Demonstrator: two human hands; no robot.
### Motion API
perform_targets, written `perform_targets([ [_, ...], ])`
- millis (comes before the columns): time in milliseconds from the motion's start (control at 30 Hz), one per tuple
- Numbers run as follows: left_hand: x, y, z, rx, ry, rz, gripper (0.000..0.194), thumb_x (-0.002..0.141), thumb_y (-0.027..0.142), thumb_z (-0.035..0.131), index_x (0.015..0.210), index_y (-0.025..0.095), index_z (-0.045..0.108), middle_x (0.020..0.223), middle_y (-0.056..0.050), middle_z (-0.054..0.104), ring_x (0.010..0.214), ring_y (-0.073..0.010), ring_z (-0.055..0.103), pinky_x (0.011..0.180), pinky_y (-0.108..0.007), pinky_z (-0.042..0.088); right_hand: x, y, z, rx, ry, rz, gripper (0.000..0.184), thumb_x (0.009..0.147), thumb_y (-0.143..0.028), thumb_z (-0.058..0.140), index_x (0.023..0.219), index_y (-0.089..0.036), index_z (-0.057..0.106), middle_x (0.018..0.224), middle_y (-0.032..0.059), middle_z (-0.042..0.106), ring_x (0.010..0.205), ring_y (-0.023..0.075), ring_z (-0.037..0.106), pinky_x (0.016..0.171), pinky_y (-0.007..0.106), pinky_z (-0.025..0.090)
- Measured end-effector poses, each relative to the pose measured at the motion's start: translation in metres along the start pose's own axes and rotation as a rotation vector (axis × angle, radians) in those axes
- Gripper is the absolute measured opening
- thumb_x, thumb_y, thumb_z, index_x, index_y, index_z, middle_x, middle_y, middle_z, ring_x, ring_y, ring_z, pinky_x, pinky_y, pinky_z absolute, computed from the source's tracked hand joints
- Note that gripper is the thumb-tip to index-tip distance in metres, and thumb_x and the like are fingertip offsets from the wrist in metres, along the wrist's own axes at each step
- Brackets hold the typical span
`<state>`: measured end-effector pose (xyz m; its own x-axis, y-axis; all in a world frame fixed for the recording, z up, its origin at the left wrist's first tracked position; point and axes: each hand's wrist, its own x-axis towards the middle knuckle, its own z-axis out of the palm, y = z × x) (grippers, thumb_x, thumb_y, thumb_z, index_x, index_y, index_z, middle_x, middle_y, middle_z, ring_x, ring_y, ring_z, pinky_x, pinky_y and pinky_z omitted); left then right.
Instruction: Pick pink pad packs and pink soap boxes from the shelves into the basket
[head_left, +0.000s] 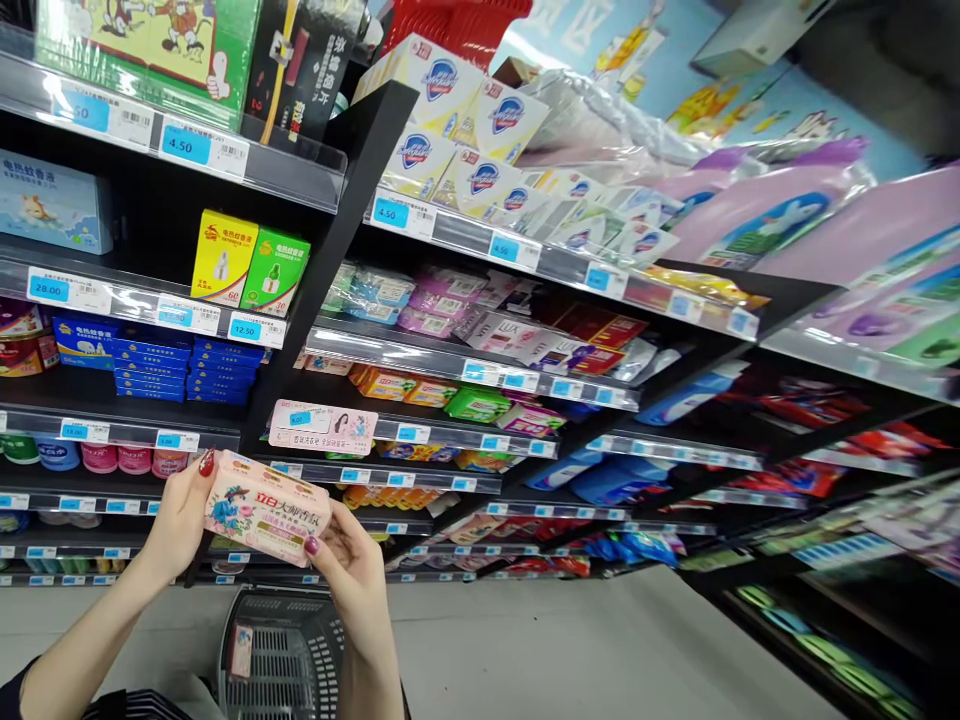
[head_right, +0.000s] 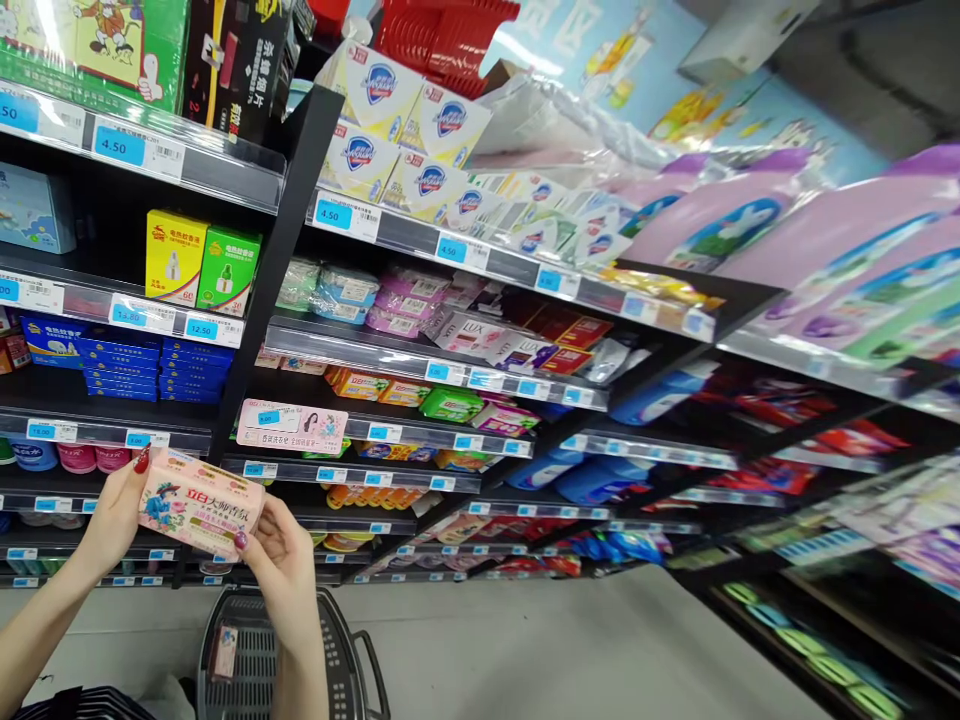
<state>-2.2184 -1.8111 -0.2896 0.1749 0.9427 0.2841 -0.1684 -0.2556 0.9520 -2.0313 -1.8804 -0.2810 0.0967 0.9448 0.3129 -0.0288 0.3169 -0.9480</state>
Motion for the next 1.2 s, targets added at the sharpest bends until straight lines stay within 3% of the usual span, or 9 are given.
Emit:
perform_targets([
  [267, 0.003, 0.0, -0.004, -0.001, -0.021, 0.039, 0.071, 0.088, 0.072, 0.04, 0.095, 0.008, 0.069, 0.09, -0.011, 0.071, 0.08, -0.0229, 0.062, 0.072, -0.029, 0.048, 0.001, 0.004, 0.0, -0.048, 0.021, -0.017, 0.042, 0.078, -0.043, 0.075, 0.114, -0.023, 0.068, 0.106, 0.0091, 0.073, 0.093, 0.0234, 0.071, 0.086, 0.036, 0.059],
  [367, 0.005, 0.0, -0.005, -0.034, -0.11, 0.102, 0.077, 0.086, 0.076, 0.037, 0.106, 0.009, 0.069, 0.105, -0.015, 0.07, 0.088, -0.0252, 0.064, 0.079, -0.032, 0.051, 0.001, 0.008, -0.001, -0.113, 0.051, -0.135, 0.035, 0.08, -0.038, 0.073, 0.113, -0.025, 0.069, 0.108, 0.0084, 0.071, 0.095, 0.0229, 0.069, 0.08, 0.032, 0.06],
  [467, 0.007, 0.0, -0.006, -0.168, -0.238, 0.033, 0.092, 0.077, 0.087, 0.03, 0.124, 0.013, 0.061, 0.12, -0.018, 0.063, 0.083, -0.0257, 0.066, 0.067, -0.033, 0.055, 0.002, 0.011, -0.002, -0.241, 0.082, -0.365, 0.03, 0.084, -0.026, 0.069, 0.113, -0.029, 0.07, 0.107, 0.0076, 0.07, 0.098, 0.023, 0.067, 0.079, 0.033, 0.059],
  [533, 0.007, 0.002, -0.007, -0.264, -0.353, -0.068, 0.097, 0.07, 0.089, 0.039, 0.137, 0.019, 0.049, 0.134, -0.019, 0.054, 0.081, -0.0262, 0.068, 0.059, -0.034, 0.057, 0.004, 0.012, -0.003, -0.321, 0.087, -0.519, 0.036, 0.086, -0.016, 0.063, 0.117, -0.034, 0.068, 0.108, 0.0061, 0.07, 0.103, 0.023, 0.066, 0.085, 0.037, 0.058],
  [633, 0.005, 0.007, -0.009, -0.272, -0.417, -0.165, 0.089, 0.07, 0.073, 0.065, 0.139, 0.022, 0.044, 0.138, -0.016, 0.052, 0.098, -0.0294, 0.066, 0.072, -0.034, 0.057, 0.005, 0.013, -0.005, -0.362, 0.084, -0.606, 0.04, 0.088, -0.011, 0.059, 0.116, -0.037, 0.068, 0.108, 0.0052, 0.071, 0.103, 0.0238, 0.067, 0.088, 0.042, 0.057],
  [767, 0.005, 0.011, -0.008, -0.292, -0.3, -0.207, 0.069, 0.073, 0.059, 0.072, 0.125, 0.017, 0.055, 0.115, -0.011, 0.065, 0.111, -0.0297, 0.059, 0.088, -0.031, 0.047, 0.006, 0.012, -0.001, -0.256, 0.089, -0.471, 0.028, 0.087, -0.03, 0.067, 0.114, -0.034, 0.069, 0.113, 0.0078, 0.067, 0.11, 0.0259, 0.065, 0.091, 0.043, 0.057],
  [933, 0.008, 0.003, -0.002, -0.234, -0.17, -0.158, 0.067, 0.073, 0.062, 0.069, 0.12, 0.017, 0.055, 0.11, -0.009, 0.065, 0.103, -0.0263, 0.06, 0.089, -0.031, 0.045, 0.007, 0.016, 0.006, -0.087, 0.024, -0.117, 0.088, 0.066, -0.078, 0.065, 0.133, -0.022, 0.054, 0.134, 0.015, 0.058, 0.126, 0.0328, 0.055, 0.103, 0.043, 0.049],
  [1067, 0.009, -0.005, 0.001, -0.09, -0.111, -0.138, 0.066, 0.082, 0.068, 0.054, 0.123, 0.017, 0.053, 0.118, -0.011, 0.063, 0.111, -0.028, 0.057, 0.099, -0.036, 0.04, 0.013, 0.024, 0.007, -0.046, 0.049, -0.005, 0.072, 0.076, -0.067, 0.065, 0.13, -0.02, 0.055, 0.128, 0.0142, 0.064, 0.119, 0.0293, 0.06, 0.099, 0.039, 0.051],
  [1200, 0.007, -0.009, 0.003, -0.055, -0.098, -0.115, 0.064, 0.089, 0.067, 0.041, 0.127, 0.017, 0.051, 0.13, -0.013, 0.058, 0.123, -0.0298, 0.051, 0.107, -0.04, 0.036, 0.017, 0.026, 0.013, 0.031, 0.121, 0.011, 0.055, 0.081, -0.056, 0.066, 0.122, -0.021, 0.059, 0.117, 0.0111, 0.07, 0.11, 0.0261, 0.065, 0.096, 0.036, 0.052],
])
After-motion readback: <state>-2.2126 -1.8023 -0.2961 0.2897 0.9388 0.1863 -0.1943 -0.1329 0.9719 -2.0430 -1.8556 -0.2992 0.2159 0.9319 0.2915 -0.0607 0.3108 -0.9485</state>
